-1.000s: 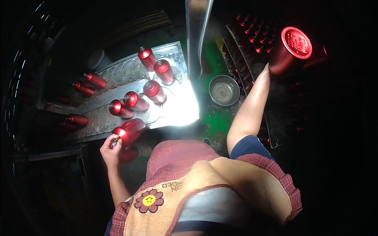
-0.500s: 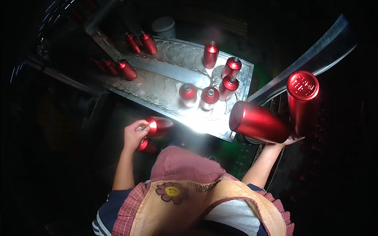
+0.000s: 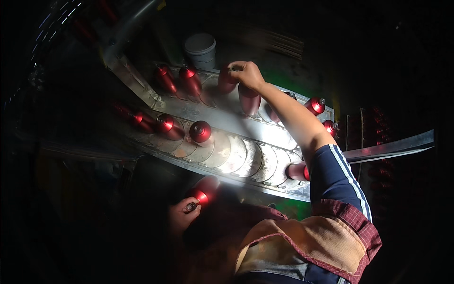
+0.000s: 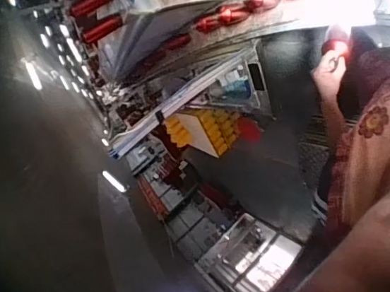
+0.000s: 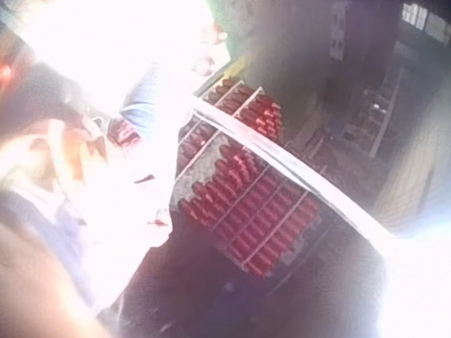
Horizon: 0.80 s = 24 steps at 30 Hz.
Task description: The person repeatedly picks up red cylindrical cans from a rotating rack and places them onto a metal tray. The person handles the cans one at a time, moving them between the rack and the tray in a repetitive cycle.
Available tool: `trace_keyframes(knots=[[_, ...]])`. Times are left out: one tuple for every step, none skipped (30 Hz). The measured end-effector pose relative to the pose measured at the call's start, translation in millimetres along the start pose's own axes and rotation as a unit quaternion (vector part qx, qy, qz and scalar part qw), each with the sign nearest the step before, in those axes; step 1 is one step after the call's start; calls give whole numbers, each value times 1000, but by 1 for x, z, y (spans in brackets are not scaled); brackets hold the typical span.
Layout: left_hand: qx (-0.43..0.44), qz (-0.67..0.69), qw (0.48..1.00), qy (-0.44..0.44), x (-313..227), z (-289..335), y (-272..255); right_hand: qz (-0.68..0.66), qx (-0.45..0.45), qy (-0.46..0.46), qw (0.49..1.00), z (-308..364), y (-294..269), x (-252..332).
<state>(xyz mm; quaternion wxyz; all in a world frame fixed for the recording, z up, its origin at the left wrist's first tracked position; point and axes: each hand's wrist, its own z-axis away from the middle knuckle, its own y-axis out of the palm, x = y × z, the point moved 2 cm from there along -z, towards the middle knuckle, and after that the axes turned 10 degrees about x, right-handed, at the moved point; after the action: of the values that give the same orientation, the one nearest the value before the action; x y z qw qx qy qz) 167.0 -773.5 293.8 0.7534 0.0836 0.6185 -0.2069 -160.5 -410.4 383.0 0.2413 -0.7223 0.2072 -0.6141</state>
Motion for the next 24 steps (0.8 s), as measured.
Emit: trace_keyframes(knots=[[10, 4, 1000, -26, -2, 3, -11, 32, 14, -25, 999, -19, 18, -11], [-15, -14, 1000, -9, -1, 7, -19, 70, 23, 10, 997, -37, 34, -23], [-12, -29, 999, -16, 0, 6, -32, 93, 40, 40, 994, -52, 48, -32], [1, -25, 999, -29, 3, 4, -45, 82, 46, 23, 995, -66, 58, -36], [6, -63, 998, -17, 2, 5, -57, 78, 53, 28, 995, -75, 62, -39], [4, -70, 997, -35, 3, 4, -66, 78, 60, 55, 994, -77, 67, -40], [-3, -70, 997, -39, 7, -2, -73, 31, 59, 47, 997, -80, 69, -40], [-6, -73, 996, -43, 6, -5, -81, 33, 33, 61, 997, -79, 70, -38], [7, -70, 996, -50, 6, -11, -87, 27, 7, 62, 998, -80, 71, -36], [22, -68, 996, -56, 5, -17, -93, 23, -32, 65, 997, -78, 70, -33], [44, -73, 992, -98, 6, -24, -99, 5, -50, 40, 998, -76, 76, -27], [64, -63, 993, -75, 3, -33, -105, -1, -45, 52, 998, -76, 85, -21], [94, -58, 990, -90, 2, -43, -112, -6, -73, 0, 997, -74, 91, -10], [116, -47, 989, -79, -2, -53, -109, -9, -94, 9, 995, -70, 94, -2], [132, -39, 985, -103, -5, -64, -114, 1, -98, -121, 988, -65, 100, 17], [139, -41, 988, -45, -10, -76, -117, 23, -98, -201, 974, -51, 104, 33], [145, -38, 989, 10, -17, -88, -116, 81, -54, -232, 968, -25, 102, 46], [154, -28, 986, 63, -24, -100, -116, 11, 73, -227, 971, 3, 109, 59], [174, -17, 979, 107, -31, -110, -114, 11, 216, -233, 948, 37, 117, 73], [196, -3, 970, 146, -38, -122, -114, -3, 341, -224, 913, 70, 124, 87], [212, -31, 955, 204, -47, -131, -101, 16, 395, -239, 887, 102, 129, 91], [233, -36, 945, 225, -55, -138, -96, 27, 409, -213, 887, 128, 136, 100], [249, -29, 935, 250, -61, -148, -90, 28, 416, -178, 891, 146, 143, 103], [268, -18, 926, 265, -69, -153, -81, -68, 405, -17, 911, 167, 141, 103]])
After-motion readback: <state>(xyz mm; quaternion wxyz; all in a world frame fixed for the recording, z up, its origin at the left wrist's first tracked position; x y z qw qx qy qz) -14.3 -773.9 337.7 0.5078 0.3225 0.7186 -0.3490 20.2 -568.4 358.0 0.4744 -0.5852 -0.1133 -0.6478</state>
